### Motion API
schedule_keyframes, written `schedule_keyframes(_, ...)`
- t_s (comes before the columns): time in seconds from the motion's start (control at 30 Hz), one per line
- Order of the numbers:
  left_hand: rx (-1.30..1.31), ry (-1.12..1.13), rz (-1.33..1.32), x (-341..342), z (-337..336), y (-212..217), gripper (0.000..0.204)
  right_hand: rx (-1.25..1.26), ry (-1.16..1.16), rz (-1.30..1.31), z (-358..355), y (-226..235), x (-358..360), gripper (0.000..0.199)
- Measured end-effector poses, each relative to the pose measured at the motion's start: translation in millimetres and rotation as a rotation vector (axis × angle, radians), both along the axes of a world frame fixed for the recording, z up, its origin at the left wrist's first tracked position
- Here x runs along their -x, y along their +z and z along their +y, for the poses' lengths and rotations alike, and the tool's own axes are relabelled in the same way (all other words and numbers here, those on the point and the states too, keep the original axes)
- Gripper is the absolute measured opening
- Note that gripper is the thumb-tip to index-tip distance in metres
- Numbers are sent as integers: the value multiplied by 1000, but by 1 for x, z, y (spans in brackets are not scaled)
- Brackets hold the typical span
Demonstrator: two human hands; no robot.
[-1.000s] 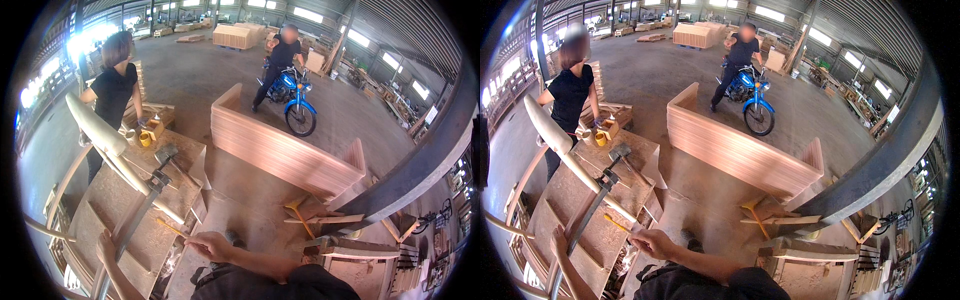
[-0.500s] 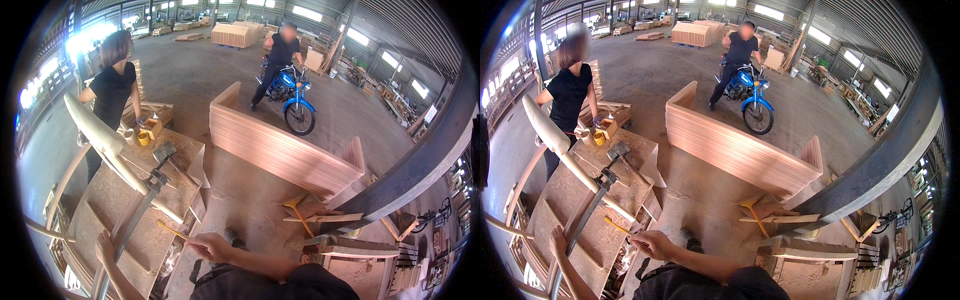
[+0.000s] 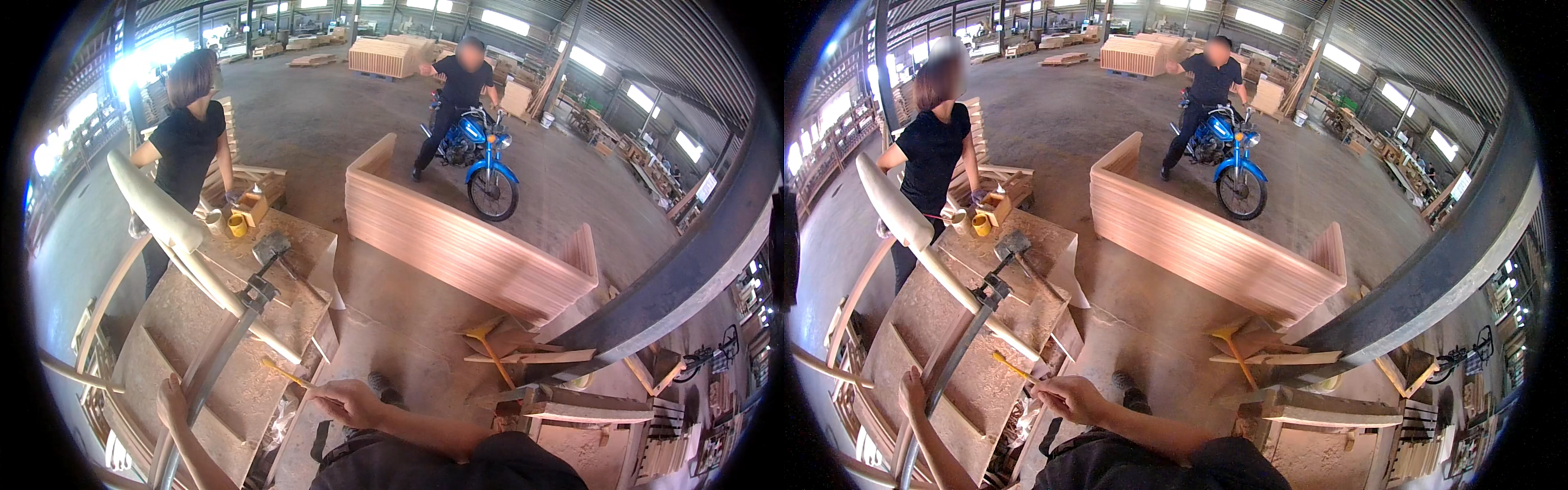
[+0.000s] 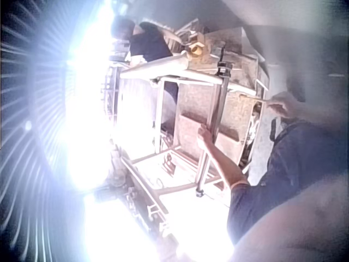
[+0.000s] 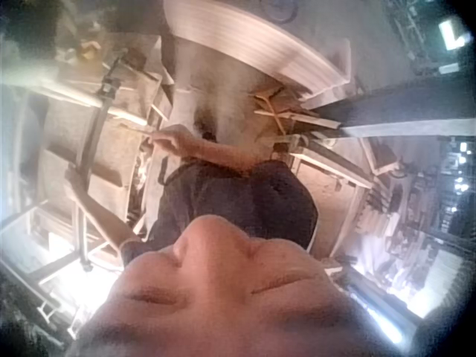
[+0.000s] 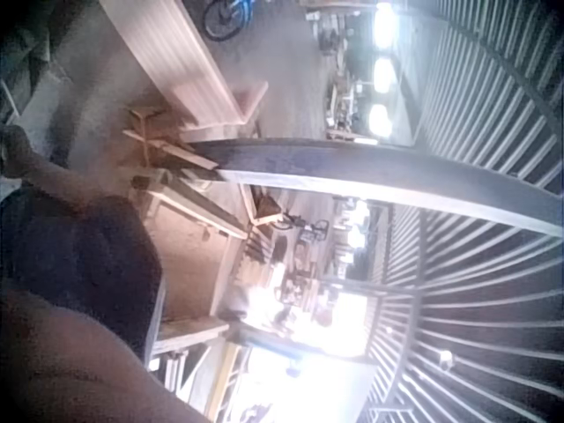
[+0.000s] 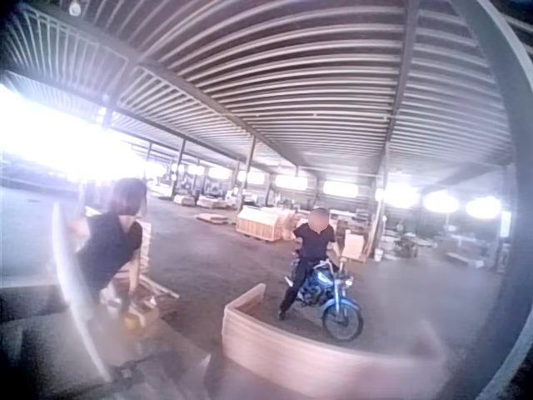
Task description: The person assembles a wooden chair frame in a workshop. They use a large metal pipe clamp to secure the chair legs and backrest together, tightening the clamp with both hands. Another person is seen working on a similar chair nearby. The camera wearer also handles a pencil and a wooden plank during the process.
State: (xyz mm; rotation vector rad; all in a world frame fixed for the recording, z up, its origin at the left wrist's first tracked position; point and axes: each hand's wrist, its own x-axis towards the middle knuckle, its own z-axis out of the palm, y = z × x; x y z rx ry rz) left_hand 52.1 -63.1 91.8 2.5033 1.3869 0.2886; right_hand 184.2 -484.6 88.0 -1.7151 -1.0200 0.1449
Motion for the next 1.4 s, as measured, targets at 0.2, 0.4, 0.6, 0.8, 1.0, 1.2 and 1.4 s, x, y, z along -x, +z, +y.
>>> schedule_keyframes(0.2, 11, 2, 2, 1, 2, -2, 61, -97, -24, -42, 1, 2, 1, 14)
schedule_keyframes(0.4, 6, -13, -4, -1, -4, 4, 60, -23, -11, -38, -2, 2, 1, 16)
schedule_keyframes(0.6, 26, 2, 34, 0, -6, 9, 58, 0, -2, -12, -3, 6, 3, 16)
schedule_keyframes(0.8, 40, 33, 23, -8, -22, 23, 57, -46, -6, 12, 0, -18, 0, 17)
schedule_keyframes(1.0, 10, 42, 52, -2, -11, 14, 57, -70, -11, -28, 1, -6, 2, 16)
schedule_keyframes(1.2, 25, 24, 32, -5, -13, 14, 55, -40, -9, -19, -1, 1, 0, 16)
schedule_keyframes(1.4, -11, -43, 35, 1, 0, 3, 56, -66, -27, -26, 1, 5, 3, 16)
